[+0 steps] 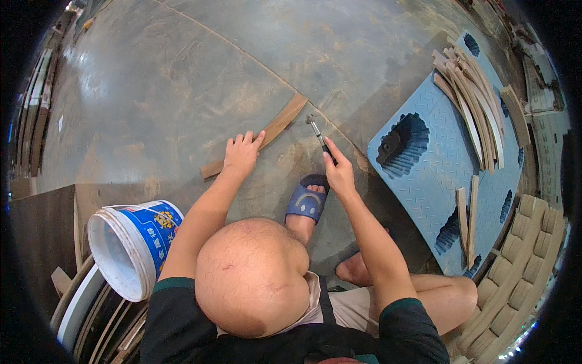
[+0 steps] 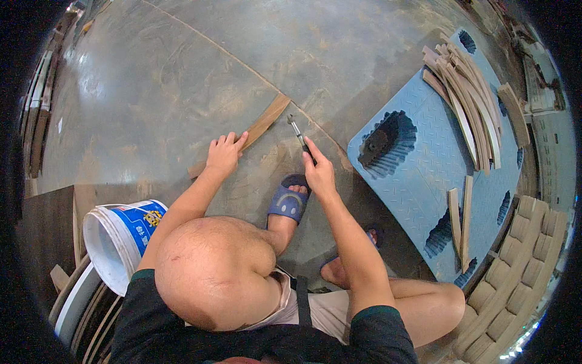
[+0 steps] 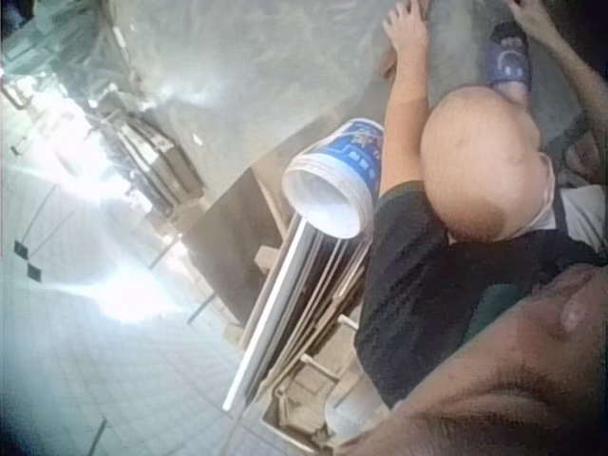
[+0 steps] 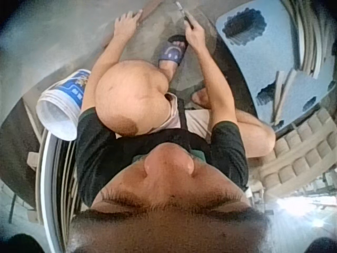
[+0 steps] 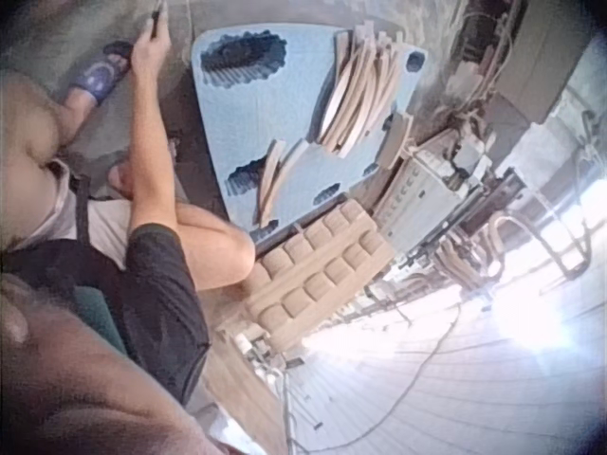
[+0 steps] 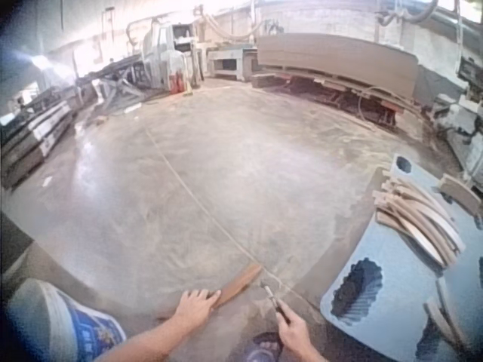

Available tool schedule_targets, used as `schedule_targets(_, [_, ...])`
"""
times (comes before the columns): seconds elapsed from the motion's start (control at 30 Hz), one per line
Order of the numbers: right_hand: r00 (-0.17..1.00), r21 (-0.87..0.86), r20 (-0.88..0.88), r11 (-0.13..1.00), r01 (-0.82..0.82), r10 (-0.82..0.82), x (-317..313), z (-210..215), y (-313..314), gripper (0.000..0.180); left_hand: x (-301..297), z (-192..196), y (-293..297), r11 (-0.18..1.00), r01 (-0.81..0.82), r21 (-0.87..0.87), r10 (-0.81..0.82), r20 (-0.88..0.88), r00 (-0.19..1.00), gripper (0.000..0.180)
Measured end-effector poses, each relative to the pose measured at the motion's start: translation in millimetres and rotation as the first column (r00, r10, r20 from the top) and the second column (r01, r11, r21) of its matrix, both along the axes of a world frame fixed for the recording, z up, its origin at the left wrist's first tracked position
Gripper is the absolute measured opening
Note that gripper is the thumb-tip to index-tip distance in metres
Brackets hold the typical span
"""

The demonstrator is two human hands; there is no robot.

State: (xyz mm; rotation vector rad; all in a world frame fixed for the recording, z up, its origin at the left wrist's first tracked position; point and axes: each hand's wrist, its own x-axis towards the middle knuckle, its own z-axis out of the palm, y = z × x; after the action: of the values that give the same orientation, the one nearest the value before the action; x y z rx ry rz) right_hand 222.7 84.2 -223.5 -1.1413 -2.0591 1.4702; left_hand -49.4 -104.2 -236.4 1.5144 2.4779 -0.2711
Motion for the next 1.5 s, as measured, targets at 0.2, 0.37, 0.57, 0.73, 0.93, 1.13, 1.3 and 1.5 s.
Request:
schedule_targets(0.2, [0.998,0.141,-0.005,0.988,-0.063,0.064,-38.4,14.9,14.0,0.049,2.4,-0.2,6.9,0.993,-0.036,-0.111,0.037,0.009,0.999,0.078])
schedule_targets(0.37, [0.98,0.209,0.162,0.966,-0.15,0.117,-44.4,-5.6,14.5,0.049,6.9,2.6,7.8,0.993,-0.063,-0.099,0.065,0.017,0.998,0.081])
schedule_targets(0.57, [0.999,0.083,-0.042,0.997,0.0,0.003,-53.0,-1.8,22.7,0.049,6.5,4.8,2.3,0.997,-0.057,-0.06,0.059,0.032,0.998,0.08])
schedule_targets(0.73, [0.986,0.222,0.095,0.963,-0.154,0.136,-46.0,-19.9,26.7,0.05,5.2,-2.5,1.9,0.996,-0.073,-0.044,0.075,0.03,0.997,0.085])
schedule_targets(0.93, [0.992,0.311,0.059,0.942,-0.125,0.112,-43.8,-18.1,25.8,0.049,8.4,1.5,3.7,0.998,-0.05,-0.024,0.05,0.006,0.999,0.085])
schedule_targets(1.13, [0.992,0.262,0.046,0.957,-0.127,0.119,-55.8,-9.7,30.3,0.05,6.5,-0.6,-2.6,0.999,-0.046,-0.026,0.045,-0.028,0.999,0.086])
schedule_targets(1.3, [0.992,0.233,0.095,0.967,-0.103,0.083,-47.2,-23.6,31.2,0.048,8.1,2.0,5.9,0.996,-0.058,-0.067,0.059,0.008,0.998,0.084])
schedule_targets(1.5, [0.993,0.215,-0.084,0.975,-0.059,0.079,-49.5,-27.6,25.7,0.049,9.3,5.4,7.0,0.995,-0.065,-0.08,0.066,0.014,0.998,0.084])
